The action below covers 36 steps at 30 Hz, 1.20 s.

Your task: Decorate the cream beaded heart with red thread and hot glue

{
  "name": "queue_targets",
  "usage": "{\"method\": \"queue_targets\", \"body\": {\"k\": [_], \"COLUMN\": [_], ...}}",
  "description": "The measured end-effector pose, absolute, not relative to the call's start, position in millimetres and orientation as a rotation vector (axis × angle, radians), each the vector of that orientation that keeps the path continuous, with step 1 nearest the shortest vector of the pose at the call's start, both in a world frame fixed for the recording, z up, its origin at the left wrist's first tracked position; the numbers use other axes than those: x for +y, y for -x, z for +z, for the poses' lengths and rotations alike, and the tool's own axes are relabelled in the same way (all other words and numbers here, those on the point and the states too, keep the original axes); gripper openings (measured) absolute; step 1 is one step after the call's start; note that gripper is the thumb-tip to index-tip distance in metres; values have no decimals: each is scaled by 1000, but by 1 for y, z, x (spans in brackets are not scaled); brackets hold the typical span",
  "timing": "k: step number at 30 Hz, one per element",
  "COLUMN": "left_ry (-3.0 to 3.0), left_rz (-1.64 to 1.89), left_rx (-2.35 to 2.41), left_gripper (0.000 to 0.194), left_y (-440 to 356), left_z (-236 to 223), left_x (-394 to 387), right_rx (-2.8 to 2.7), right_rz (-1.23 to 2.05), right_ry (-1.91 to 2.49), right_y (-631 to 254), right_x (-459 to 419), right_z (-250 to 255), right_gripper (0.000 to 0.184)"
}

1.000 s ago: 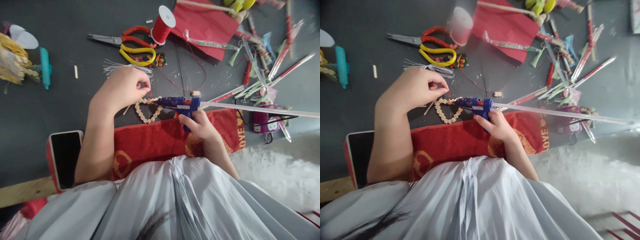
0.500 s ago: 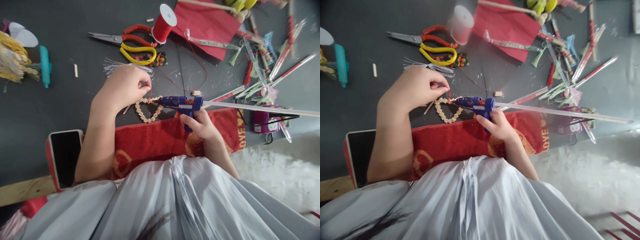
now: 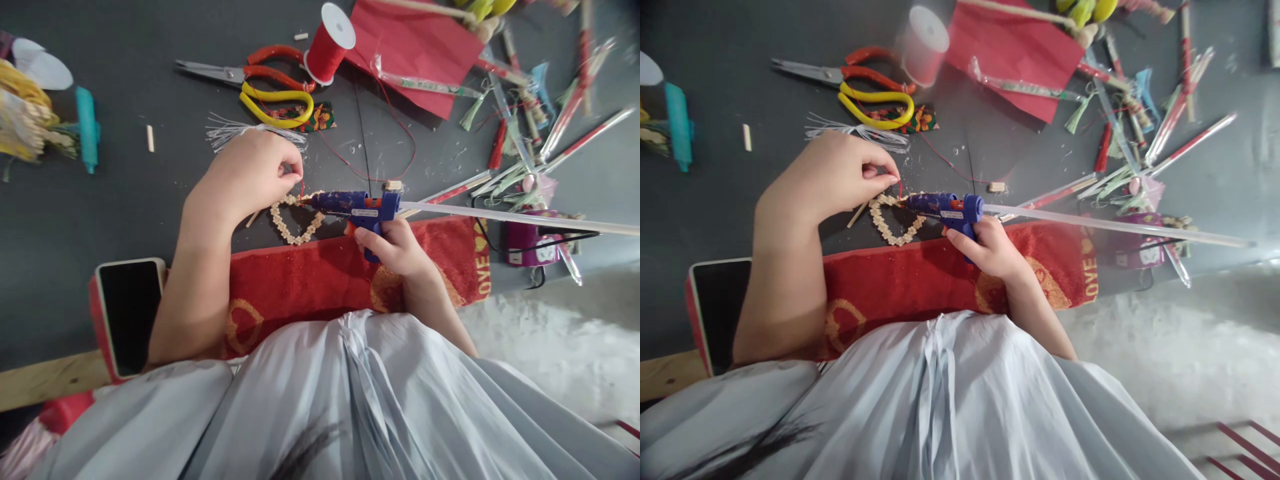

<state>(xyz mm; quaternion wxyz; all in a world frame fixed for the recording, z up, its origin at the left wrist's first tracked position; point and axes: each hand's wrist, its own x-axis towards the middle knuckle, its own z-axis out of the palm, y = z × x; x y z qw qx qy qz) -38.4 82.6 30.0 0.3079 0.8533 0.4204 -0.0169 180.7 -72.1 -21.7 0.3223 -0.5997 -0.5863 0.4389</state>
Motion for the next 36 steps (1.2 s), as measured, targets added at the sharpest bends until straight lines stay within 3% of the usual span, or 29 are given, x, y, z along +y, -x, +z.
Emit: {"method": "queue_targets", "body": {"k": [36], "left_ry": [-2175], "left_rz": [-366], "left_rx": [1211], "left_gripper": [26], "left_y": [49], "left_z": [49], "left_x": [84], "right_rx": [-1455], "right_rz": [1211], "right_ry": [1618], "right_y": [-186], "right_x": [-75], "right_z": [-27], "right_gripper": [43]}}
